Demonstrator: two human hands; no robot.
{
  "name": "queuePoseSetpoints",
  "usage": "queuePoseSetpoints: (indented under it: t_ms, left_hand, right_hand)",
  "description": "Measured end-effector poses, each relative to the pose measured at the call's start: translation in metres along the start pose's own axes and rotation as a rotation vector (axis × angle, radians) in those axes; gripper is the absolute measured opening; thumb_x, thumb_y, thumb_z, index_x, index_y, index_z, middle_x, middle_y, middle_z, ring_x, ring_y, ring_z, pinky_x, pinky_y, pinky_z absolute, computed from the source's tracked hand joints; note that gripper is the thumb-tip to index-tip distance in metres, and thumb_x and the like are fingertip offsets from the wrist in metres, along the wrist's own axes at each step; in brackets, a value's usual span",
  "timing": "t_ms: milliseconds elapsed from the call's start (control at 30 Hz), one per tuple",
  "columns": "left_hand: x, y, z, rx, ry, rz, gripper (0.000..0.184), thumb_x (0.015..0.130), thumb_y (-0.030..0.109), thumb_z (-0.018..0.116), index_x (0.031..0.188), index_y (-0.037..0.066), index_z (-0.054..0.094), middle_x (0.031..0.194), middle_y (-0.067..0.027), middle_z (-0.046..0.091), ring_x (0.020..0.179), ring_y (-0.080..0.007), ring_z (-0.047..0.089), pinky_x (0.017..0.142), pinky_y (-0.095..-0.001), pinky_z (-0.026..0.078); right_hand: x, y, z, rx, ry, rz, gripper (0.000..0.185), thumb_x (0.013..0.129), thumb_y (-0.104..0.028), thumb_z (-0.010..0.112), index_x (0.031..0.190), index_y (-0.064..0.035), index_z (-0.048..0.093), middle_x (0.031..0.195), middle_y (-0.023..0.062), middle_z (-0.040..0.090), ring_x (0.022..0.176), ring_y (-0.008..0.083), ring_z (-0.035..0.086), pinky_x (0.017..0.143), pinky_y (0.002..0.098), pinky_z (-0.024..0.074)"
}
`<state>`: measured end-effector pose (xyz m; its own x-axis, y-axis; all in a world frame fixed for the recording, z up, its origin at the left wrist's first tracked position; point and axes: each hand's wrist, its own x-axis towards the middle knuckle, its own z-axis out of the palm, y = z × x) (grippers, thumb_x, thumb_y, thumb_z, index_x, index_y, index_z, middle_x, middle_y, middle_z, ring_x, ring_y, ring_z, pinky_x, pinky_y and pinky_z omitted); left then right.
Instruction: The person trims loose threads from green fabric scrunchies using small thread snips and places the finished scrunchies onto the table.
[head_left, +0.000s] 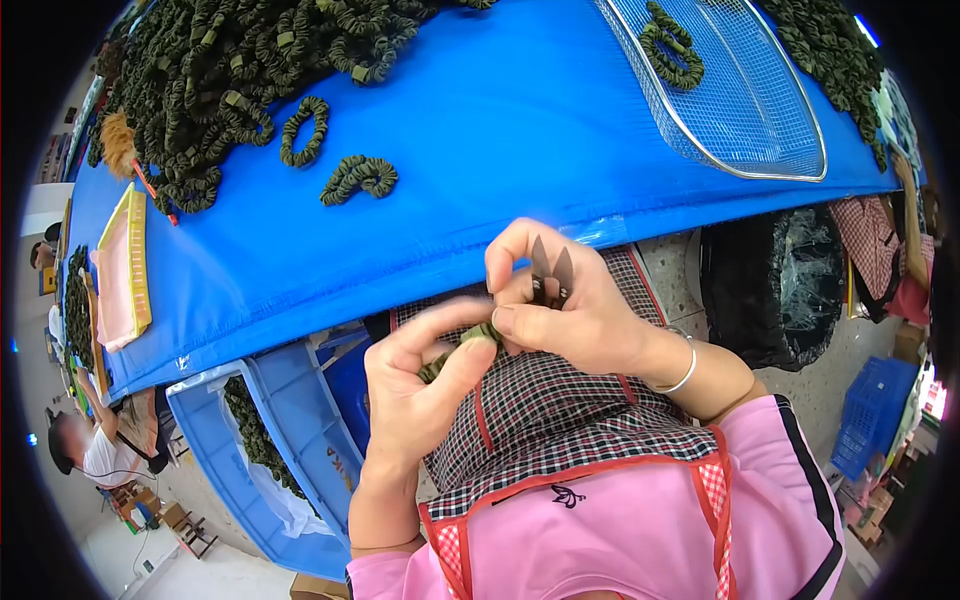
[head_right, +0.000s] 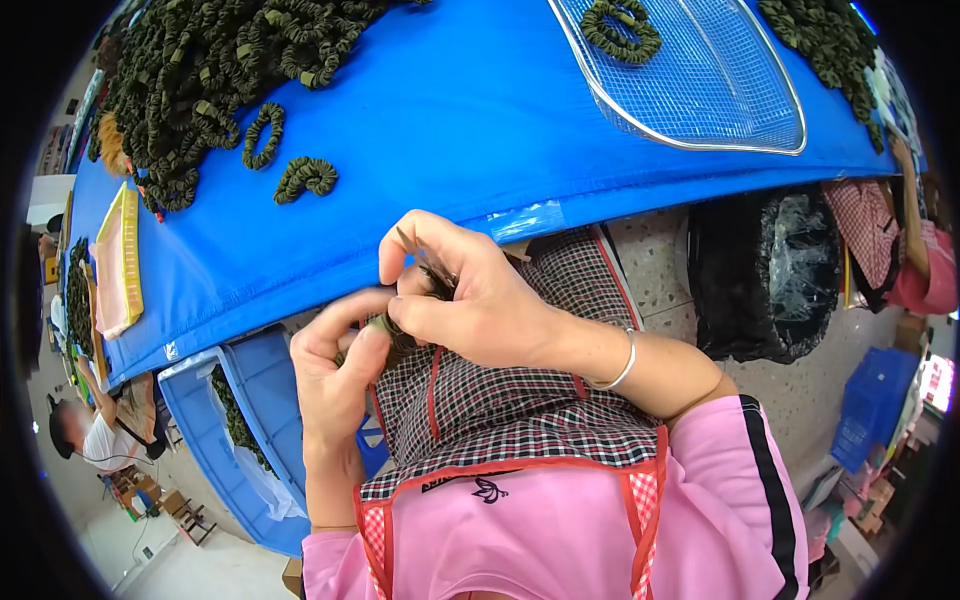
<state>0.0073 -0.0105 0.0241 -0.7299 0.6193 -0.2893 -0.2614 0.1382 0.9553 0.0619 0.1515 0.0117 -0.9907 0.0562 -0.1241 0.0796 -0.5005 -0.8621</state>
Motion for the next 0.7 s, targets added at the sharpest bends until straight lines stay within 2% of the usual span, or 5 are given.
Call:
queuePoseSetpoints:
  t_ms: [167, 300, 500, 600, 700]
  left_hand:
    - [-0.003, 0.002, -0.001, -0.132, 0.041, -0.024, 0.015, 0.080, 0.010, 0.061, 0.088, -0.003, 0.060, 0.066, -0.0001, 0.058, 0.057, -0.0005, 0.046, 0.053, -0.0151, 0.034]
    - [0.001, -0.001, 0.001, -0.285, 0.031, -0.060, 0.016, 0.082, 0.014, 0.058, 0.085, -0.001, 0.054, 0.052, 0.0050, 0.040, 0.044, -0.0030, 0.032, 0.045, -0.0203, 0.031]
    - [0.004, -0.002, 0.002, -0.380, -0.022, -0.036, 0.013, 0.084, 0.013, 0.055, 0.086, 0.000, 0.051, 0.053, 0.0062, 0.037, 0.045, -0.0029, 0.029, 0.046, -0.0212, 0.031]
    - [0.005, -0.001, 0.000, -0.376, -0.061, -0.090, 0.012, 0.085, 0.013, 0.053, 0.086, 0.001, 0.050, 0.054, 0.0058, 0.038, 0.044, -0.0027, 0.029, 0.046, -0.0211, 0.030]
    - [0.005, 0.007, 0.003, -0.035, -0.040, -0.149, 0.013, 0.086, 0.014, 0.052, 0.083, 0.002, 0.051, 0.056, 0.0028, 0.043, 0.047, -0.0031, 0.034, 0.044, -0.0182, 0.024]
  right_hand:
    - [-0.001, -0.004, -0.008, 0.020, 0.025, -0.004, 0.023, 0.075, -0.005, 0.058, 0.090, -0.0037, 0.040, 0.059, 0.0043, 0.052, 0.050, 0.0083, 0.048, 0.046, 0.0208, 0.0384]
    - [0.000, -0.003, -0.010, 0.177, 0.049, -0.049, 0.018, 0.074, -0.001, 0.054, 0.086, -0.0040, 0.042, 0.054, 0.0015, 0.047, 0.046, 0.0083, 0.044, 0.045, 0.0230, 0.0371]
    - [0.004, 0.002, -0.016, 0.277, 0.051, -0.038, 0.022, 0.073, -0.005, 0.058, 0.087, -0.0051, 0.042, 0.053, 0.0027, 0.045, 0.045, 0.0095, 0.041, 0.044, 0.0254, 0.0387]
    - [0.005, 0.005, -0.015, 0.262, 0.040, 0.010, 0.021, 0.073, -0.005, 0.057, 0.087, -0.0051, 0.042, 0.054, 0.0034, 0.046, 0.045, 0.0094, 0.041, 0.044, 0.0255, 0.0389]
    - [0.005, 0.008, -0.009, 0.243, 0.032, 0.021, 0.015, 0.074, 0.001, 0.050, 0.085, -0.0039, 0.042, 0.052, 0.0013, 0.044, 0.045, 0.0086, 0.043, 0.044, 0.0235, 0.0360]
